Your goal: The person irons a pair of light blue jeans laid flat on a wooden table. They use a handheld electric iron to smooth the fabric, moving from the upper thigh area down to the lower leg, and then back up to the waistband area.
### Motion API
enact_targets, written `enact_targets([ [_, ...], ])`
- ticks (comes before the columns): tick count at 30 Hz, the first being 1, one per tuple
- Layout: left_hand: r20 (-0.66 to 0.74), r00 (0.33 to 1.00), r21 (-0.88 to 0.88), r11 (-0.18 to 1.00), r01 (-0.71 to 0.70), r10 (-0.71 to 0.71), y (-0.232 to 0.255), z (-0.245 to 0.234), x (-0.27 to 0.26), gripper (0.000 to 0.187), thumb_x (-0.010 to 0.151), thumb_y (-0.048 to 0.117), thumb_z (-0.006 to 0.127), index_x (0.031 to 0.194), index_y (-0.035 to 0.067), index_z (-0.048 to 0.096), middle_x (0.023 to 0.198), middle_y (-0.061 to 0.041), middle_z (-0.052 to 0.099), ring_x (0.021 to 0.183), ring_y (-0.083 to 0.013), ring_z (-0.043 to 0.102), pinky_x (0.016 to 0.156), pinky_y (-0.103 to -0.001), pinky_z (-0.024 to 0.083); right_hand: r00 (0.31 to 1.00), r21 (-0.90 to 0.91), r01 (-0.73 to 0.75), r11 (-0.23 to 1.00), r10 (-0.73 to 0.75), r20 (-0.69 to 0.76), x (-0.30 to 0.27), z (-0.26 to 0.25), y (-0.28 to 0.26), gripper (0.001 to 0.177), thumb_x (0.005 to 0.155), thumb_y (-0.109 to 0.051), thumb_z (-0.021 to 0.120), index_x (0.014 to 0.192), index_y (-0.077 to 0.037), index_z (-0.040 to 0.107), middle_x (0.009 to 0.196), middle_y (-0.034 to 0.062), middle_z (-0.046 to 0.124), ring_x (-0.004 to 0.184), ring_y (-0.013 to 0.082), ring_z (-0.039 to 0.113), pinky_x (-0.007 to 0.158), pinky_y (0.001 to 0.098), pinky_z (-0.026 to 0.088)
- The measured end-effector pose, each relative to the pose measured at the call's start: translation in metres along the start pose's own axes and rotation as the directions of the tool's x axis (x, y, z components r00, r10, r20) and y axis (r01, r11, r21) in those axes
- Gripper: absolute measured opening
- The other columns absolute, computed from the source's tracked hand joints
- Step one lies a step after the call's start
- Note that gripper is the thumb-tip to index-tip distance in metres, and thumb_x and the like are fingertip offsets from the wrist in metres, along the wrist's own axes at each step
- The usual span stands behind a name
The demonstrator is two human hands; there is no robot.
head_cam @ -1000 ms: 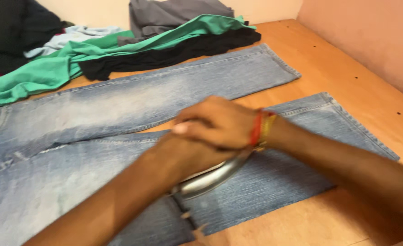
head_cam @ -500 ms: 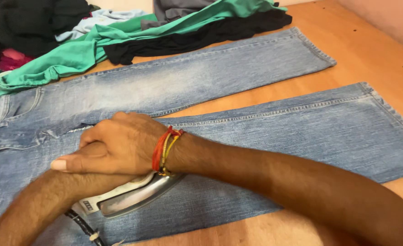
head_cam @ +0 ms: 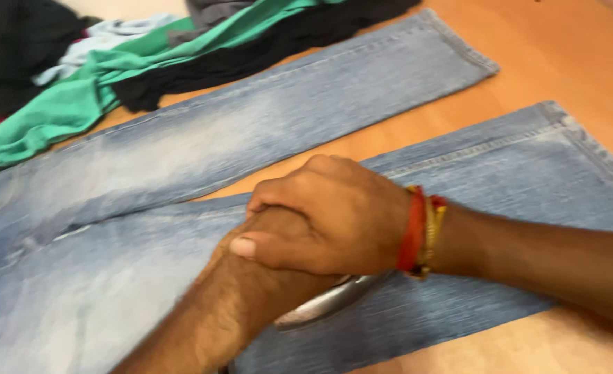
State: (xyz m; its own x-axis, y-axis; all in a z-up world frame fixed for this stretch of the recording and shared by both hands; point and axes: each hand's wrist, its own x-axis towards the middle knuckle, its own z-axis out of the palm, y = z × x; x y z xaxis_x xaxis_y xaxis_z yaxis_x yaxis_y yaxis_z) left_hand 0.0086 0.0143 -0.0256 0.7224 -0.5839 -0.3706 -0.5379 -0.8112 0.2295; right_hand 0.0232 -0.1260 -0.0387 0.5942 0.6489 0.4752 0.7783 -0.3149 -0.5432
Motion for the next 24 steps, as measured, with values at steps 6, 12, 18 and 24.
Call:
enact_targets([
  [6,-0.016,0.967,0.094,0.964,-0.250,0.253,0.049,0.005,0.056,0.030,0.098,0.030,0.053,0.110,0.009,0.071,0.106,-0.009,0.072,0.095,-0.0225,0.072,0.083,-0.039,0.058,0.995,-0.021,-0.097,0.995,0.098,0.037,-0.050,-0.056,0.025,0.043,0.095,-0.044,0.061,0.106,-0.005,0.073,0.091,0.0121,0.081,0.081,0.0247,0.081,0.072,0.0334,0.063],
  [12,-0.122,0.907,0.149,0.911,-0.384,0.403,0.084,0.003,0.088,0.029,0.099,0.028,0.053,0.109,0.009,0.071,0.104,-0.008,0.073,0.093,-0.0212,0.073,0.082,-0.038,0.059,0.987,0.022,-0.107,0.994,0.103,0.125,-0.081,-0.096,0.049,0.046,0.100,-0.042,0.050,0.113,-0.003,0.071,0.100,0.0110,0.082,0.089,0.0223,0.080,0.081,0.0335,0.062],
  [18,-0.257,0.880,-0.025,0.908,-0.419,0.399,0.099,-0.001,0.094,0.032,0.095,0.034,0.052,0.101,0.011,0.074,0.098,-0.005,0.075,0.091,-0.0195,0.073,0.080,-0.038,0.059,0.977,0.014,-0.141,0.990,0.137,0.166,-0.094,-0.111,0.059,0.053,0.102,-0.043,0.045,0.118,0.001,0.070,0.111,0.0147,0.081,0.102,0.0252,0.080,0.092,0.0367,0.062],
  [24,-0.318,0.791,0.111,0.850,-0.515,0.522,0.086,0.008,0.087,0.033,0.094,0.035,0.053,0.099,0.013,0.076,0.096,-0.005,0.076,0.091,-0.0188,0.073,0.083,-0.037,0.058,0.969,0.002,-0.168,0.986,0.165,0.183,-0.085,-0.099,0.048,0.053,0.102,-0.043,0.043,0.117,-0.002,0.072,0.109,0.0126,0.083,0.101,0.0246,0.076,0.091,0.0371,0.059],
])
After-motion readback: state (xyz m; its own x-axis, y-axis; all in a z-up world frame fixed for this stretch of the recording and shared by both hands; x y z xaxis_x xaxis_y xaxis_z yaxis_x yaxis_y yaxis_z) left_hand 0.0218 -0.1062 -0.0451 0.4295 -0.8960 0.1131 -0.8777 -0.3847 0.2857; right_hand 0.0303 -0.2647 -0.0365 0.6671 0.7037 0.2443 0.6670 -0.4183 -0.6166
